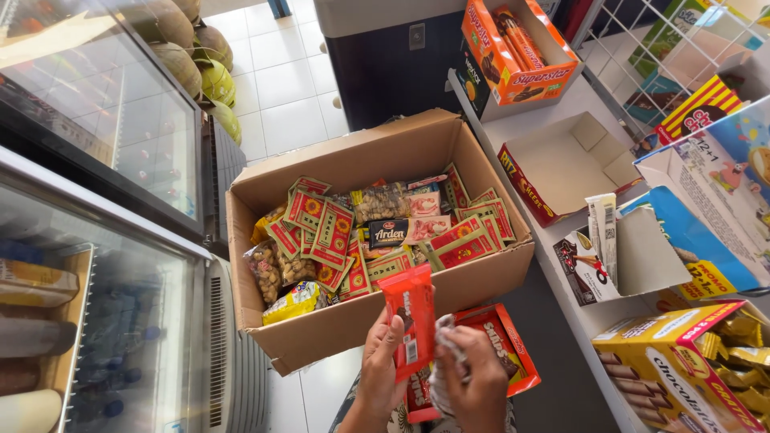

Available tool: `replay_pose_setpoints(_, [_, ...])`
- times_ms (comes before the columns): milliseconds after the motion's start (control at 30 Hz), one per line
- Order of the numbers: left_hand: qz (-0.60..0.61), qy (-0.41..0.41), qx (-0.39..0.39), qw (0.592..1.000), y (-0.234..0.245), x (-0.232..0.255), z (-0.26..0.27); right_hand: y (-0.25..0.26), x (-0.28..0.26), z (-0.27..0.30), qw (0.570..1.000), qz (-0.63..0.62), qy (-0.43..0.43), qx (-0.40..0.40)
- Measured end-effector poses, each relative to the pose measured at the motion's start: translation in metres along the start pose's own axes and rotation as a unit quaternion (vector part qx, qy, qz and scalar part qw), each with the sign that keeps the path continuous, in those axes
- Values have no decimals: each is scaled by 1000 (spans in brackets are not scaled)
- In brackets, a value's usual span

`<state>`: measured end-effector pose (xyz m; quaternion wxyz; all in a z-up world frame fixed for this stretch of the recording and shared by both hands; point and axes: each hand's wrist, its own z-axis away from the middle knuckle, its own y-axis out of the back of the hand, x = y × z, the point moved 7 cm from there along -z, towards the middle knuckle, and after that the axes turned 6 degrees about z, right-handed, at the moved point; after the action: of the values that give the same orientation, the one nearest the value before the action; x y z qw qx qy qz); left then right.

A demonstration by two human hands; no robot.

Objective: The person wipes various snack packages, including chocolate bars and biscuits, with a cloth. They pick up each item from a large cardboard box, wipe it, and place it into a smaller red box on the counter.

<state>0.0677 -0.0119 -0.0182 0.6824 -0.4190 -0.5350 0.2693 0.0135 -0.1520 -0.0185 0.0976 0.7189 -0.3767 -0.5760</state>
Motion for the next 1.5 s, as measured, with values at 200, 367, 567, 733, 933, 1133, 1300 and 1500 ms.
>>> replay_pose_setpoints(200, [-52, 56, 23, 997, 16, -38, -3, -9, 43, 17, 915, -358, -136, -128])
replay_pose_setpoints(367, [-347, -75, 23, 934, -18, -3, -5, 12, 13, 6, 997, -79, -8, -21])
replay_pose_setpoints(567, [-318, -1, -126, 940, -37, -12, 4, 19, 1, 20, 986, -150, 27, 63])
replay_pose_setpoints(733, [-282, 163, -254, 911, -39, -35, 16, 40, 46, 7, 978, -107, -120, 132])
replay_pose_setpoints(933, [-151, 251, -193, 937, -2, -78, 16, 41, 19, 6, 984, -39, -126, 117])
replay_pose_setpoints(1133, [158, 226, -67, 959, 9, -53, -2, 10, -43, 14, 986, 4, 165, 4])
replay_pose_setpoints(1300, [97, 236, -118, 960, 21, -48, 6, 22, -14, 13, 989, 31, 128, 71])
replay_pose_setpoints(1500, [15, 299, -111, 948, 1, -59, 12, 49, 6, -10, 991, 72, 0, 109])
